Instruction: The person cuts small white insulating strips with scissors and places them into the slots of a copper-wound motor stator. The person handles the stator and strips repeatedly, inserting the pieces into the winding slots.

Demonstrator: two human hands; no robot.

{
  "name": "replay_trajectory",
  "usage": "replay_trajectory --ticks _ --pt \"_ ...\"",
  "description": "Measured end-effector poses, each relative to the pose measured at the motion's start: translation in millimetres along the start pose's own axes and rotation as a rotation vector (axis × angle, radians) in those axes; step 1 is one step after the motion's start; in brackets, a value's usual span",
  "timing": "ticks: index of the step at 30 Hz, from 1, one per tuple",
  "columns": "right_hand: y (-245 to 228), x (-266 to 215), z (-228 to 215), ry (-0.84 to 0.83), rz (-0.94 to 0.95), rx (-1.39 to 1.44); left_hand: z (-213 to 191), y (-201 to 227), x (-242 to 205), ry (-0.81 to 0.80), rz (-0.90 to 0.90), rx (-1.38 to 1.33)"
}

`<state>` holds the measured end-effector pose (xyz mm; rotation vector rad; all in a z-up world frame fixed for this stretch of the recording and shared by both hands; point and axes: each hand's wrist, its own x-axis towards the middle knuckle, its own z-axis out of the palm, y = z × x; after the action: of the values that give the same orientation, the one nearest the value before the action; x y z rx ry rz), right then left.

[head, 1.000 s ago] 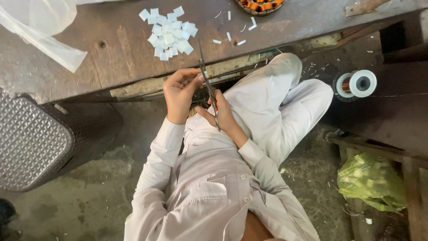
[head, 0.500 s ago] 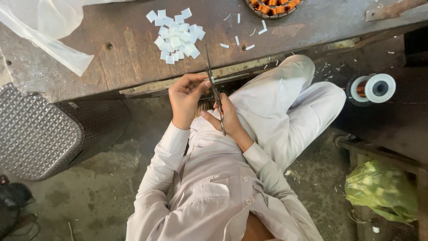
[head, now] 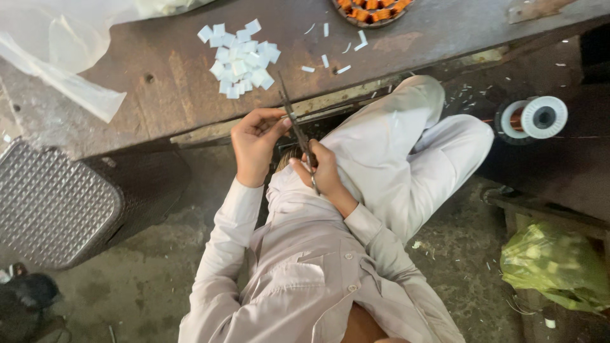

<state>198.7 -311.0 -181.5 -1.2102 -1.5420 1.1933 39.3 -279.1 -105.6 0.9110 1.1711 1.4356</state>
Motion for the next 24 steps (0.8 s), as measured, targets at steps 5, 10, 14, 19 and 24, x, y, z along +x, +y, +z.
replay_trajectory --ticks 5,10,14,19,24 --pt "-10 1 -6 0.029 -0.162 0.076 3 1 -2 -0.028 -0.003 0.057" --pt "-5 -5 -6 0.075 -0.110 0.086 3 1 -5 -0.021 -0.049 0.053" --pt "1 -8 -1 0.122 -0.118 0.113 11 8 -7 -0.020 -0.021 0.049" --pt "8 -9 3 0.163 -0.073 0.126 24 36 -9 -0.029 0.073 0.112" --pt "15 -6 3 0.182 -0.086 0.189 17 87 2 0.054 0.527 0.636"
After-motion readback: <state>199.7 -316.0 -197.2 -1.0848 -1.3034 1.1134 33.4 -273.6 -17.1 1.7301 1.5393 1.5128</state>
